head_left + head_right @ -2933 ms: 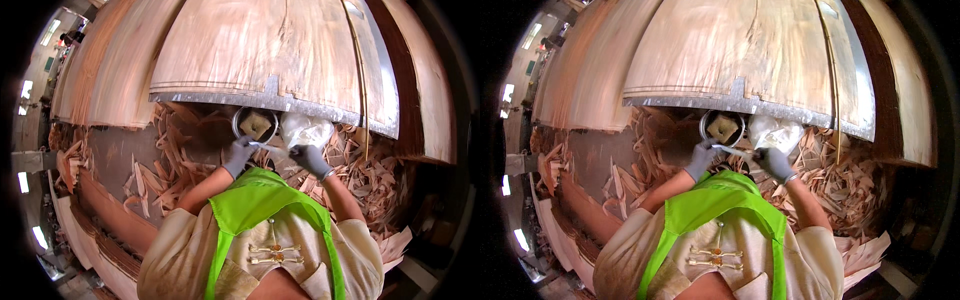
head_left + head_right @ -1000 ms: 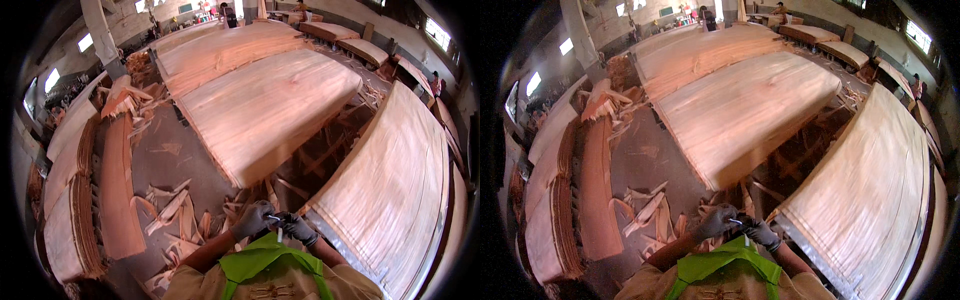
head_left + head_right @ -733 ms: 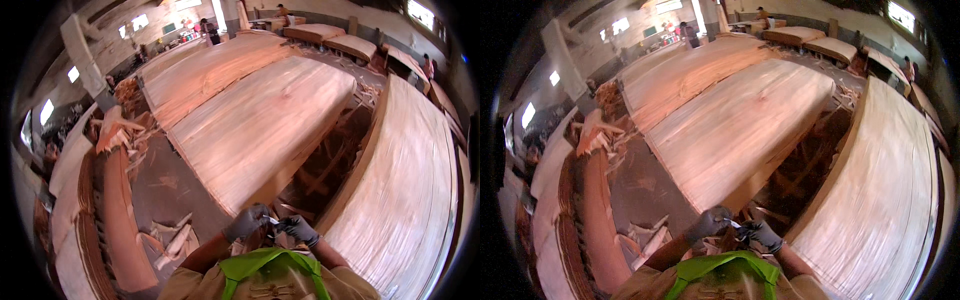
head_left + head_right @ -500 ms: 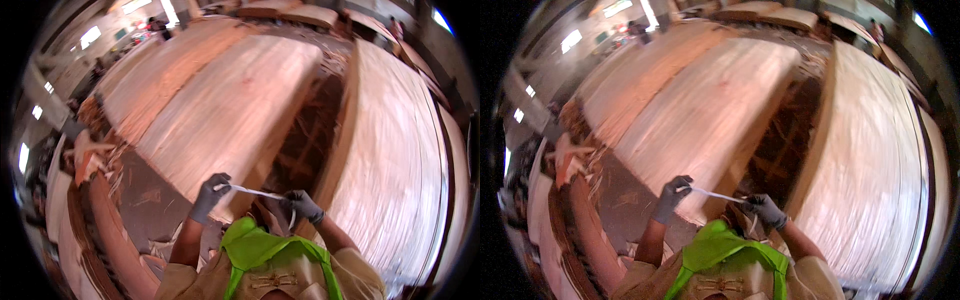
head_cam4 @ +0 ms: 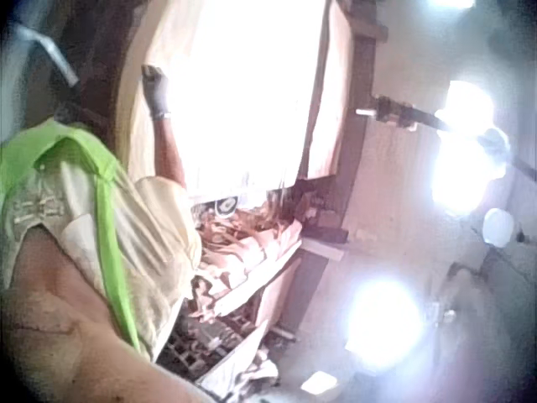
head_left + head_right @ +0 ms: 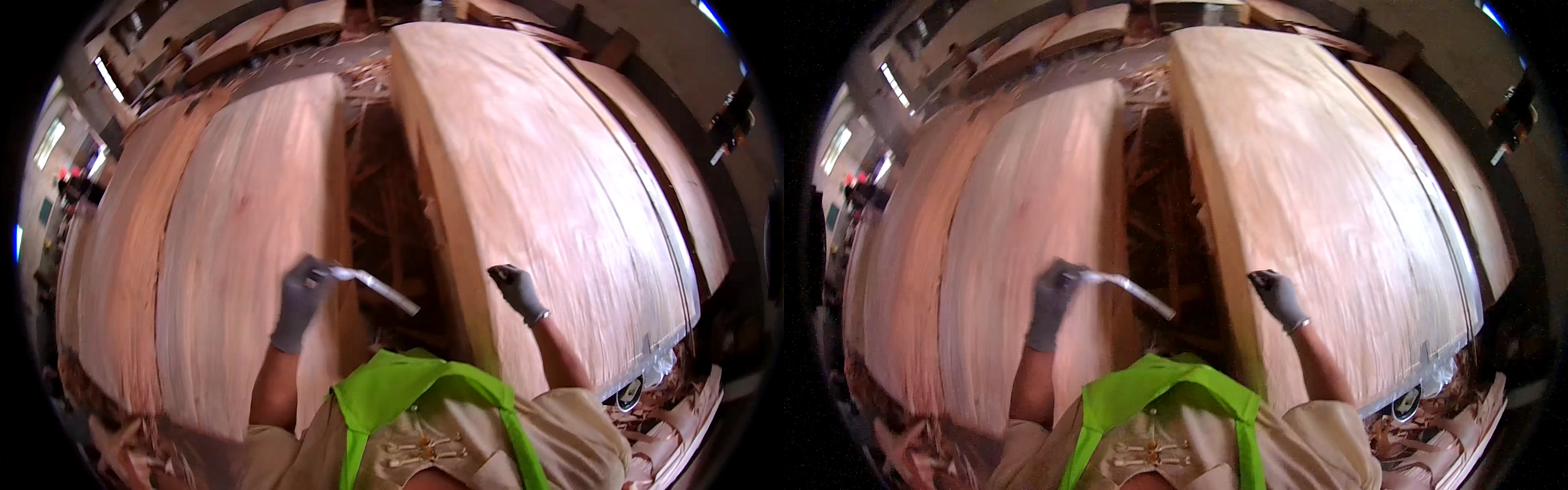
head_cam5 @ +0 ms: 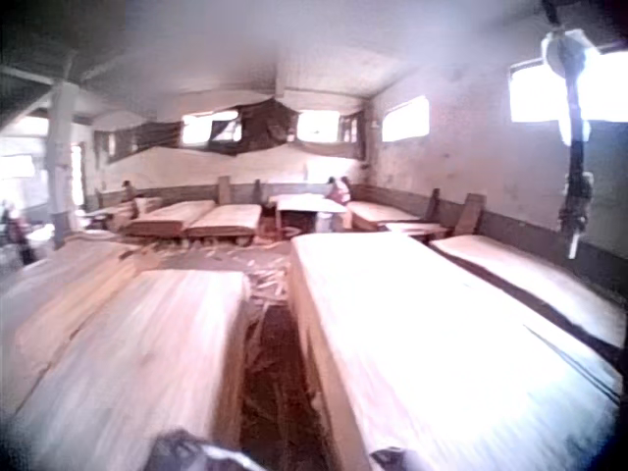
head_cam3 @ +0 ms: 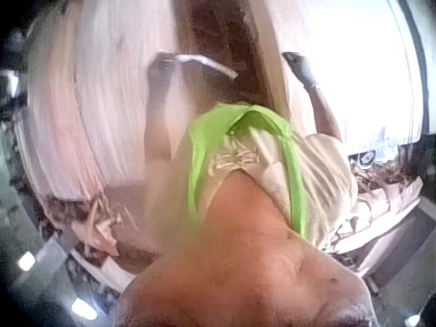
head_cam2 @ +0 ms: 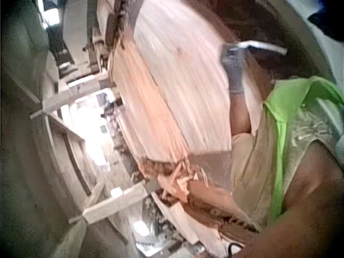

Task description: The person applies adhesive tape to a large sheet of wood veneer and uses a utility knife to trim a smaller piece of veneer to fit a gap, then presses the pieces together by hand.

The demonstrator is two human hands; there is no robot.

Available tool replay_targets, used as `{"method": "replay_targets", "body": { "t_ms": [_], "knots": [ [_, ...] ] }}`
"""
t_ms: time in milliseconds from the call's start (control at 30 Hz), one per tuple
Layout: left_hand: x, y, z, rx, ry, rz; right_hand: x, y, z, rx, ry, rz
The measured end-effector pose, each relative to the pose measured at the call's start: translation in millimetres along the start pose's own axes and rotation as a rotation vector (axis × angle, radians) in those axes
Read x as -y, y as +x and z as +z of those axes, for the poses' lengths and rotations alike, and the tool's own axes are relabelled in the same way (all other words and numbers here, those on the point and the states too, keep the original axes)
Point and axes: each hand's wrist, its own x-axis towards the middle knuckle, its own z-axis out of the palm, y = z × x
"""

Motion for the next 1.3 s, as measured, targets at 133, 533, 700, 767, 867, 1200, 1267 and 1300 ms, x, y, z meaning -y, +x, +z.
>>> {"method": "replay_targets", "body": {
  "t_ms": [133,533,700,767,867,1200,1267,1300],
  "knots": [
    [-7,74,110,0.492,0.333,0.296,123,41,-19,0.115,0.678,0.006],
    [8,321,294,1.021,0.085,0.251,28,172,-70,-0.207,0.898,0.431],
    [3,411,351,1.237,-0.069,-0.072,-7,232,-105,-0.256,0.839,0.419],
    [-3,439,377,1.273,-0.217,-0.116,-22,255,-121,-0.287,0.776,0.331],
    [5,490,417,1.240,-0.346,-0.130,-45,288,-143,-0.423,0.842,0.383],
    [235,873,528,0.820,0.691,0.562,-180,443,-188,-0.689,0.689,0.750],
    [250,951,579,0.733,0.930,0.667,-227,493,-166,-0.794,0.800,0.767],
    [262,968,611,0.724,1.062,0.667,-252,511,-152,-0.846,0.850,0.804]
  ]
}}
